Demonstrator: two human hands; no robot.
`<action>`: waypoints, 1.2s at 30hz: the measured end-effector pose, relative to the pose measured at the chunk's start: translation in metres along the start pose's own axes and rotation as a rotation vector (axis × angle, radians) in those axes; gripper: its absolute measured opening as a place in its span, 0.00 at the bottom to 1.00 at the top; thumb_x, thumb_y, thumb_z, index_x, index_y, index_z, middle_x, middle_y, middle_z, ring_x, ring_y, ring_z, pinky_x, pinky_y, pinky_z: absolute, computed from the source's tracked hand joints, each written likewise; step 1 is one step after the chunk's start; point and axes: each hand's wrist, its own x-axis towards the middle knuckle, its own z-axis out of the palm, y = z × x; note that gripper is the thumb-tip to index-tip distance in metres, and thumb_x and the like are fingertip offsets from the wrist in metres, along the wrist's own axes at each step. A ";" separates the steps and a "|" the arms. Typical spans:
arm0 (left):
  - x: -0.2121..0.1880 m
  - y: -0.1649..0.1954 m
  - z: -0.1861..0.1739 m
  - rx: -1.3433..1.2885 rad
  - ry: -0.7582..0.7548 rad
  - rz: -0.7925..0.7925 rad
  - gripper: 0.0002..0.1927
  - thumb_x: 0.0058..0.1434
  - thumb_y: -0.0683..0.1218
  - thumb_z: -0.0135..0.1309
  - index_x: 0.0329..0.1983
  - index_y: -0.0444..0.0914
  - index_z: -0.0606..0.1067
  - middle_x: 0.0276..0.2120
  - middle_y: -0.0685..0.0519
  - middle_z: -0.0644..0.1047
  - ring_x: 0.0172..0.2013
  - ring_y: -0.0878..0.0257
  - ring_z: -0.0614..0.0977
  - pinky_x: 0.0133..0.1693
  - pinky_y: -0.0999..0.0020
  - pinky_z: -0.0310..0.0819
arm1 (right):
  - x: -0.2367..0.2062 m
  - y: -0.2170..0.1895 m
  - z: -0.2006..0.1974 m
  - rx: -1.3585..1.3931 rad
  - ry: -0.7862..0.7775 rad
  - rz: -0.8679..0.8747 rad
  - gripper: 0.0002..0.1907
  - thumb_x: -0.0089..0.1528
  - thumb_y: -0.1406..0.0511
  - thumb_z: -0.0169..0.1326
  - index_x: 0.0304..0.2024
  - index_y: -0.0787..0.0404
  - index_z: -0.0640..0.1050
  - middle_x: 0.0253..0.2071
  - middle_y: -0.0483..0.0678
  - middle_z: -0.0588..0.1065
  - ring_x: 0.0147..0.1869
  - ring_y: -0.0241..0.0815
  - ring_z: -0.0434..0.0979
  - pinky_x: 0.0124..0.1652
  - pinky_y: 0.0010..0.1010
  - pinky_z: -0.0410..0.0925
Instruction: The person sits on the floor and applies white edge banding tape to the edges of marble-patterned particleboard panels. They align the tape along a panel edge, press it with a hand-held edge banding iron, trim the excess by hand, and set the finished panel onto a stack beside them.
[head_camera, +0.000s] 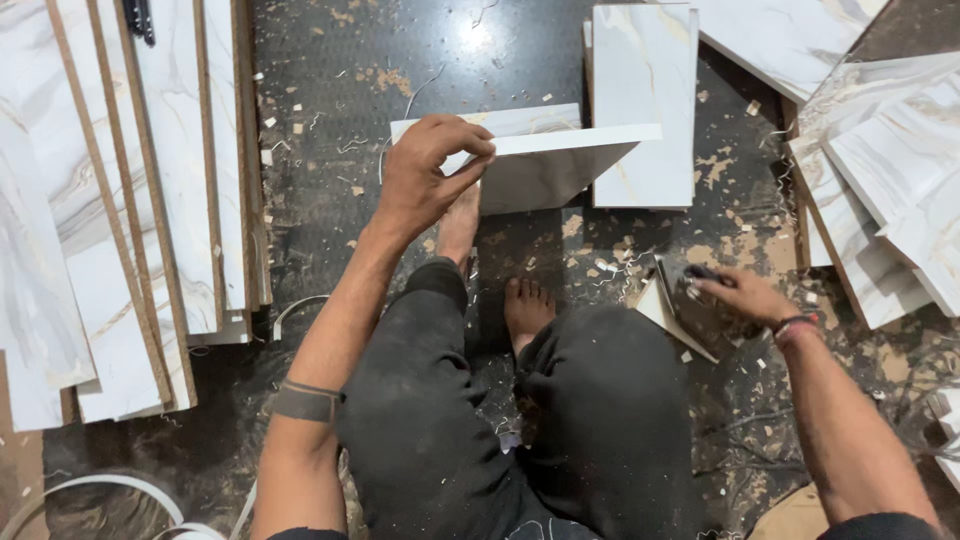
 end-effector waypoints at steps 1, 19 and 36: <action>0.000 -0.002 0.001 -0.005 0.008 0.025 0.06 0.61 0.42 0.66 0.39 0.41 0.81 0.43 0.57 0.84 0.47 0.58 0.83 0.46 0.63 0.78 | 0.005 0.016 0.008 -0.010 -0.010 -0.038 0.30 0.60 0.43 0.55 0.53 0.56 0.80 0.29 0.45 0.76 0.31 0.39 0.75 0.31 0.35 0.68; -0.026 -0.052 0.033 -0.377 -0.029 -0.271 0.16 0.66 0.43 0.61 0.56 0.35 0.78 0.42 0.48 0.84 0.44 0.63 0.86 0.48 0.67 0.80 | -0.139 -0.447 0.001 -0.256 0.626 -1.376 0.13 0.74 0.59 0.57 0.40 0.61 0.79 0.32 0.51 0.77 0.33 0.50 0.77 0.35 0.42 0.67; -0.025 -0.055 0.032 -0.196 0.027 -0.240 0.16 0.63 0.48 0.62 0.53 0.39 0.79 0.42 0.48 0.84 0.43 0.53 0.87 0.43 0.63 0.79 | -0.043 -0.412 -0.036 -0.796 0.368 -0.831 0.32 0.70 0.49 0.29 0.39 0.49 0.86 0.30 0.50 0.82 0.35 0.52 0.81 0.49 0.47 0.68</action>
